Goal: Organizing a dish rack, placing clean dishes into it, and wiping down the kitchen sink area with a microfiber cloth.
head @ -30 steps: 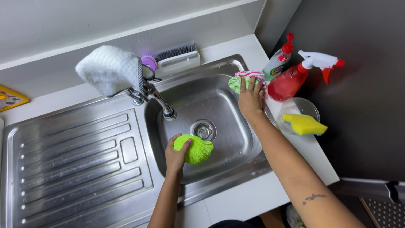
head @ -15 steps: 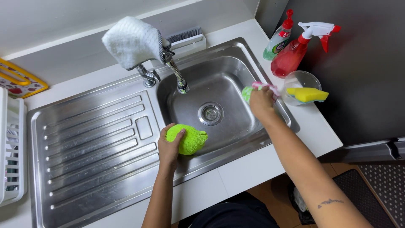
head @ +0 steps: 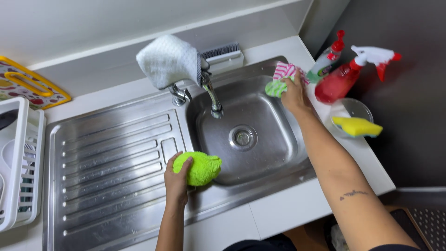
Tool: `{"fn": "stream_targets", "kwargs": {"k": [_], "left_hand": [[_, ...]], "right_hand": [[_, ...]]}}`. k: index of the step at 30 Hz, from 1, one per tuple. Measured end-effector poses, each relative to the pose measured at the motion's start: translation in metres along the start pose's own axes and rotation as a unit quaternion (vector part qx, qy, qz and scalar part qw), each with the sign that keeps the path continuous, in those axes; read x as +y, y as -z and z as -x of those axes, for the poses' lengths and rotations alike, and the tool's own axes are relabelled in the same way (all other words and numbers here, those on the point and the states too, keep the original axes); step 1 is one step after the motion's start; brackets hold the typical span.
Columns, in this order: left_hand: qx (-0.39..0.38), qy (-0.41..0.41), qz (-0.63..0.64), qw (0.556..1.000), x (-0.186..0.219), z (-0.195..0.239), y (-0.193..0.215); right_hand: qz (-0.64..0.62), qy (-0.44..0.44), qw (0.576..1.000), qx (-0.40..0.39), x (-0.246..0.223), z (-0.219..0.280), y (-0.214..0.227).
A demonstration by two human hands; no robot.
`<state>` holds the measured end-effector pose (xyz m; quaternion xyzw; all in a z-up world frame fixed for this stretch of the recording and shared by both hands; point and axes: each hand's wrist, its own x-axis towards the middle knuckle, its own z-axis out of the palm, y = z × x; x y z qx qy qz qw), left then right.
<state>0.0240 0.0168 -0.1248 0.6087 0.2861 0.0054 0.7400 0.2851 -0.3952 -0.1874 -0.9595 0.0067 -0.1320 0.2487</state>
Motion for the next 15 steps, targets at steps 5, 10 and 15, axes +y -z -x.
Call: {"fn": "stream_targets", "kwargs": {"k": [5, 10, 15], "left_hand": [[0.037, 0.033, 0.028, 0.998, 0.004, -0.02, -0.006], [0.056, 0.05, 0.045, 0.996, 0.005, -0.035, -0.011], [0.046, 0.046, 0.06, 0.996, 0.005, -0.037, -0.012]], "right_hand": [[-0.016, 0.093, 0.994, -0.056, -0.015, -0.043, -0.053], [-0.033, 0.169, 0.984, -0.043, -0.069, -0.028, -0.077], [-0.066, 0.264, 0.962, -0.033, -0.125, -0.009, -0.119]]}}
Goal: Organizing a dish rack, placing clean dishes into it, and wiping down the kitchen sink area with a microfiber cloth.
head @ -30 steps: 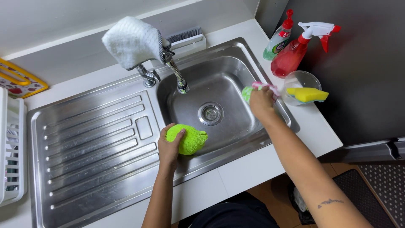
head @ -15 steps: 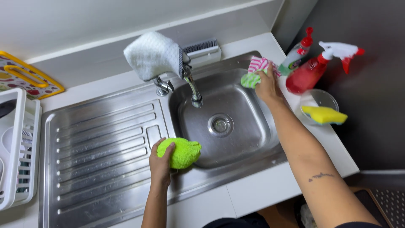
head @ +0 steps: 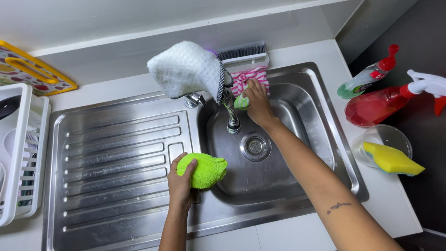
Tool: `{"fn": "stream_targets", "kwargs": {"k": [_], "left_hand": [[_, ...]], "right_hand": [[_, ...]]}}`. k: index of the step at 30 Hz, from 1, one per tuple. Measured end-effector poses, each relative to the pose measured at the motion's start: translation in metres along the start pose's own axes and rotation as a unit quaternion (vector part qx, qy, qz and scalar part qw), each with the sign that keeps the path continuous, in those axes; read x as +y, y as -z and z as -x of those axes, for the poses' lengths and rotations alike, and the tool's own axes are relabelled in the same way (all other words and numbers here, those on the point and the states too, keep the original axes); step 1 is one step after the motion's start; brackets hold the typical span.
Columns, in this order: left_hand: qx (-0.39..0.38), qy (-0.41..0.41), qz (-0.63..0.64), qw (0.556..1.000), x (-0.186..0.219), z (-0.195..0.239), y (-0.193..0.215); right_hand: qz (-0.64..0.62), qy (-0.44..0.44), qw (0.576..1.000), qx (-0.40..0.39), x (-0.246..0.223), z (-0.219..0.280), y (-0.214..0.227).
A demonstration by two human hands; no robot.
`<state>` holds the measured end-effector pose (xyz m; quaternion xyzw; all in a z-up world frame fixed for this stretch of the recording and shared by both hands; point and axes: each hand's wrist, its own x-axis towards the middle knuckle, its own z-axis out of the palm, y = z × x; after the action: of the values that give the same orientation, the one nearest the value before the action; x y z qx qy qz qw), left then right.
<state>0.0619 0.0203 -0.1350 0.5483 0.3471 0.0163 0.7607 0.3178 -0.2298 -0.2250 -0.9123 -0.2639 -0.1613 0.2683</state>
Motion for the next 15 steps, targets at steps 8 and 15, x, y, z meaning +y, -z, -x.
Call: {"fn": "stream_targets", "kwargs": {"k": [8, 15], "left_hand": [[-0.016, -0.007, 0.055, 0.998, -0.001, -0.004, 0.016], [-0.01, -0.041, 0.104, 0.994, 0.016, 0.001, 0.043]], "right_hand": [[-0.284, -0.074, 0.951, -0.1, -0.099, -0.037, -0.026], [-0.301, 0.027, 0.938, -0.168, -0.1, 0.027, -0.052]]}}
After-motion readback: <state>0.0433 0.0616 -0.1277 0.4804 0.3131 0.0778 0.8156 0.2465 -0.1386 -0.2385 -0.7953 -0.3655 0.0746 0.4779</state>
